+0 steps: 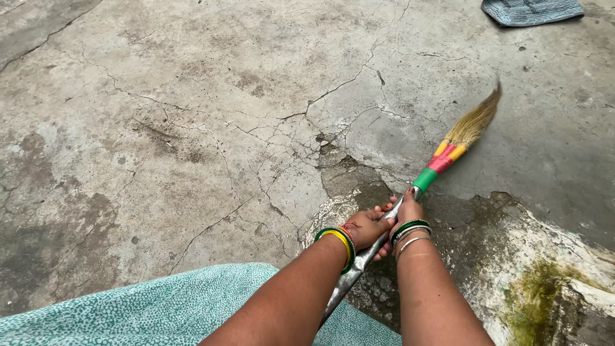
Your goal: The person sweeps a concrete outdoor floor using a small broom, moving debris towards the edge of the area.
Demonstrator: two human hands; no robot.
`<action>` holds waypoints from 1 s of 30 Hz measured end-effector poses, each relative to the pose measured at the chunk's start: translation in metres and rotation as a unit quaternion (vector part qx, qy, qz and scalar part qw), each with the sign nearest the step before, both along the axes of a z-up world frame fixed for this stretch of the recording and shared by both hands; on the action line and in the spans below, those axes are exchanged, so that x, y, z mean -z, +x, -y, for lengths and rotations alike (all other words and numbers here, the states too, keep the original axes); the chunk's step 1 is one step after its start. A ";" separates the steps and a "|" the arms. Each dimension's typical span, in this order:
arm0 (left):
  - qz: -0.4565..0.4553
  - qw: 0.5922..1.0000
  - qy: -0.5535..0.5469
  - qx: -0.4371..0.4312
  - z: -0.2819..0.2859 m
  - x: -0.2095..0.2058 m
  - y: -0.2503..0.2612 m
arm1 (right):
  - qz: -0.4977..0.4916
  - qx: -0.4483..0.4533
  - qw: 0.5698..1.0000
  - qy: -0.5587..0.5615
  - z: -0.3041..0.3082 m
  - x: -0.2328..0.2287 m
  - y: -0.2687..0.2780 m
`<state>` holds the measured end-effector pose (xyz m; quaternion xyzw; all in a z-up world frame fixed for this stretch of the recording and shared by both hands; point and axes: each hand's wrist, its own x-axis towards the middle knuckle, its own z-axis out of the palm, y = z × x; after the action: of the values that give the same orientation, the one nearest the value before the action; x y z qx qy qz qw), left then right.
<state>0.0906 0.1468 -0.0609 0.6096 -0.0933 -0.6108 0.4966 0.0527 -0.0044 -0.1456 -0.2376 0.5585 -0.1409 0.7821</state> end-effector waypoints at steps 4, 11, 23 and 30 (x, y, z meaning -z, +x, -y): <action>0.041 0.997 -0.006 -0.066 0.009 -0.014 -0.014 | 0.001 -0.076 0.997 -0.022 0.013 -0.020 0.003; 0.220 0.972 0.054 0.060 0.021 -0.080 -0.009 | 0.191 0.089 0.978 0.004 0.033 -0.004 -0.020; 0.058 0.993 0.051 -0.089 0.025 -0.036 -0.029 | 0.041 -0.069 0.997 0.012 0.028 -0.008 -0.007; 0.234 0.968 0.083 -0.013 0.030 -0.089 -0.026 | 0.245 0.003 0.969 -0.028 0.041 -0.027 -0.019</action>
<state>0.0643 0.1167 0.0282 0.7762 -0.1477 -0.4499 0.4163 0.0341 -0.0453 -0.1182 -0.2158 0.3461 -0.2124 0.8880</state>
